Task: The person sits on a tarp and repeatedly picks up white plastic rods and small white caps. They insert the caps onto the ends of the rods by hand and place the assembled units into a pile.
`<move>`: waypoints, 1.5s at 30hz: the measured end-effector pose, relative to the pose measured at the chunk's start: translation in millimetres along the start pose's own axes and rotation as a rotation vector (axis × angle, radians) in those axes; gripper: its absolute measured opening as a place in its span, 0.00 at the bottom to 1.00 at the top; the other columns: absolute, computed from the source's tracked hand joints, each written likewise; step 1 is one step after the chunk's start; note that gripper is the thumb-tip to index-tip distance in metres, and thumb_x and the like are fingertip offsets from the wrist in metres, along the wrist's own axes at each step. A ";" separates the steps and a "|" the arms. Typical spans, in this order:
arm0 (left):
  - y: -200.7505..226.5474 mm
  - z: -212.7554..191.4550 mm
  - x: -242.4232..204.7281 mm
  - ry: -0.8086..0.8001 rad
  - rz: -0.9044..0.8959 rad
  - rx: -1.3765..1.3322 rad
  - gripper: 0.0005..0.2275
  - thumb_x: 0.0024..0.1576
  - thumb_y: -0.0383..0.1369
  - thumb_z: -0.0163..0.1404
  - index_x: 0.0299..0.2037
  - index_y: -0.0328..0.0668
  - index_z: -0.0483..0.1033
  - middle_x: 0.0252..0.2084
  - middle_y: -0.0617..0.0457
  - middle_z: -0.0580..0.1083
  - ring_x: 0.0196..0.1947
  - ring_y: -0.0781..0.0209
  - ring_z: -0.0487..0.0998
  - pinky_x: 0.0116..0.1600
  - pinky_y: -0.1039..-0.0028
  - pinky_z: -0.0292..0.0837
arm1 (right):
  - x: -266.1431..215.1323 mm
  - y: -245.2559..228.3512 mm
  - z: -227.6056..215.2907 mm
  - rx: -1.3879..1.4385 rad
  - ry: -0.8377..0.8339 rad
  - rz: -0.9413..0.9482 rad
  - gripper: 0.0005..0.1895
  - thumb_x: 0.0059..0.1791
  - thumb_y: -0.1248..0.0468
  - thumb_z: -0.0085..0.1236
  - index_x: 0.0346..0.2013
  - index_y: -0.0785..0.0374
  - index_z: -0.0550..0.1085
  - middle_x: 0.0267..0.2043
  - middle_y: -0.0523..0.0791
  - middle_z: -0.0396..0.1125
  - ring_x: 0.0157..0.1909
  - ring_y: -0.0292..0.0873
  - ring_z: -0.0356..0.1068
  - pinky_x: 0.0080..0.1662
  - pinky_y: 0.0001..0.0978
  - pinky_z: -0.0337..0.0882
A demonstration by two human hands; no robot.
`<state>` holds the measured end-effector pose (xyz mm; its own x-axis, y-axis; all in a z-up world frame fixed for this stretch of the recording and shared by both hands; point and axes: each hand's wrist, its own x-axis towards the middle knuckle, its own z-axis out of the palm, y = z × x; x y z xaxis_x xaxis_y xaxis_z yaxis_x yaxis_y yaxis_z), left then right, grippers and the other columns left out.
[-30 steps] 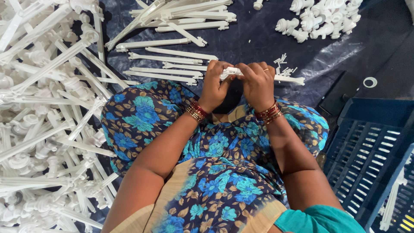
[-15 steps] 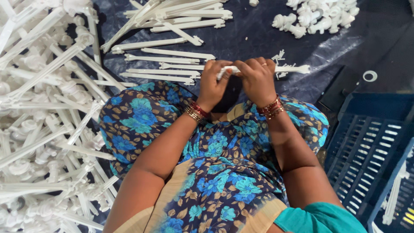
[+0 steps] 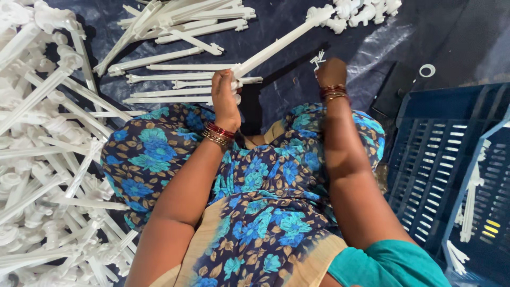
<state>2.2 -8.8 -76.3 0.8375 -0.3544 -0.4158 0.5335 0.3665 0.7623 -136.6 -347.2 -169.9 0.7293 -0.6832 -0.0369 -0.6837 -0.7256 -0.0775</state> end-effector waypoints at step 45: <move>-10.7 6.9 -9.9 -0.162 0.093 0.048 0.10 0.70 0.39 0.42 0.46 0.44 0.72 0.36 0.62 0.66 0.35 0.74 0.63 0.42 0.79 0.61 | -120.1 -232.1 -149.6 0.898 0.190 -0.424 0.05 0.46 0.72 0.67 0.33 0.69 0.77 0.28 0.47 0.70 0.27 0.38 0.69 0.33 0.29 0.68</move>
<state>-12.6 -15.2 -76.9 0.8508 -0.4564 -0.2603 0.4456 0.3643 0.8177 -69.5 -108.9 1.6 0.8377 -0.4420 0.3209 -0.0397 -0.6352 -0.7713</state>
